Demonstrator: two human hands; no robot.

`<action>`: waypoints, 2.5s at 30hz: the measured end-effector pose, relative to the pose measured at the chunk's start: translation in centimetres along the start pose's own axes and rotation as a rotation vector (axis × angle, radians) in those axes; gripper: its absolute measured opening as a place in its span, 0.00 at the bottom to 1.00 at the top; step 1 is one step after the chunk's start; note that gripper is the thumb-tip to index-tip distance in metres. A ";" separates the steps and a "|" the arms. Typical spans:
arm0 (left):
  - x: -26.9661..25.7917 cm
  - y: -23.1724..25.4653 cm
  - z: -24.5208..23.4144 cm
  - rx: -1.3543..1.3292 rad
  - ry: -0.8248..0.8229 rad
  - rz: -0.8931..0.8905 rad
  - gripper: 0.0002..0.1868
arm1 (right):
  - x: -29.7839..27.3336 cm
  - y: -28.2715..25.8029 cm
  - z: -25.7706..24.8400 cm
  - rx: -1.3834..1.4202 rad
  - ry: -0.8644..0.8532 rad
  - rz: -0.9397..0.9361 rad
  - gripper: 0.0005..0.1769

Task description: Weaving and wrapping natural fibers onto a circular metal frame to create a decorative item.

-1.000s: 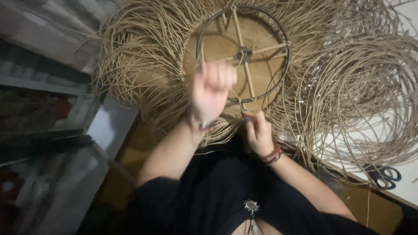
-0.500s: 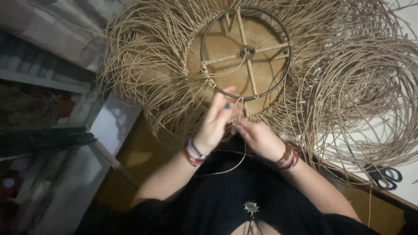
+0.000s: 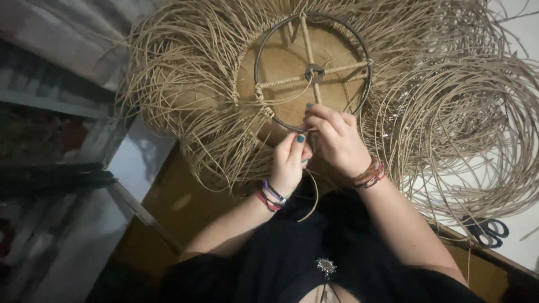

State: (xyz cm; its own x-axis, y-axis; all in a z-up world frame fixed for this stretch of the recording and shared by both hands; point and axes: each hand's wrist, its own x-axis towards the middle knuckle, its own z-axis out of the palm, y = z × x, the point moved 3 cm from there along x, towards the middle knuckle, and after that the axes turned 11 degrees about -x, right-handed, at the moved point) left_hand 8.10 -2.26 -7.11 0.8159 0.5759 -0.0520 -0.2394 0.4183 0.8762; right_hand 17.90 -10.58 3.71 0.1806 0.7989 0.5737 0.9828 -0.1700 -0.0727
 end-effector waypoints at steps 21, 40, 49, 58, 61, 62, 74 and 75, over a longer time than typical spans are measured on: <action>1.8 6.7 -0.5 -0.490 0.331 -0.119 0.11 | 0.6 -0.4 -0.6 0.121 0.021 0.042 0.13; 0.1 14.7 -18.7 0.882 0.206 -0.025 0.09 | 7.8 -0.8 -1.0 -0.141 -0.197 0.074 0.21; -2.7 21.1 -9.0 1.090 -0.123 0.133 0.11 | 11.6 3.2 0.7 0.003 -0.295 0.224 0.24; 7.6 11.7 -6.1 1.114 -0.001 0.584 0.33 | 7.1 -2.1 1.3 0.004 -0.250 0.254 0.03; 9.4 10.1 -8.9 1.346 -0.109 0.786 0.26 | 6.4 -3.3 1.1 -0.072 -0.220 0.179 0.06; 10.2 9.3 -10.1 1.372 -0.206 0.891 0.24 | 6.6 -3.4 1.1 -0.101 -0.198 0.167 0.09; 1.2 14.0 -5.7 1.265 -0.339 0.922 0.38 | 4.4 -3.0 -2.5 0.106 -0.056 0.182 0.11; -0.2 13.4 -4.6 1.189 -0.301 1.044 0.25 | 3.4 -3.1 -4.2 0.209 -0.023 0.185 0.17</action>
State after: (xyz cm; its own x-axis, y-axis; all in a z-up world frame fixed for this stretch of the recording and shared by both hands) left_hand 2.36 6.46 2.44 0.6694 0.0340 0.7421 -0.3223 -0.8867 0.3314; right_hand 15.30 -9.76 9.33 0.3567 0.7784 0.5166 0.9193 -0.1940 -0.3424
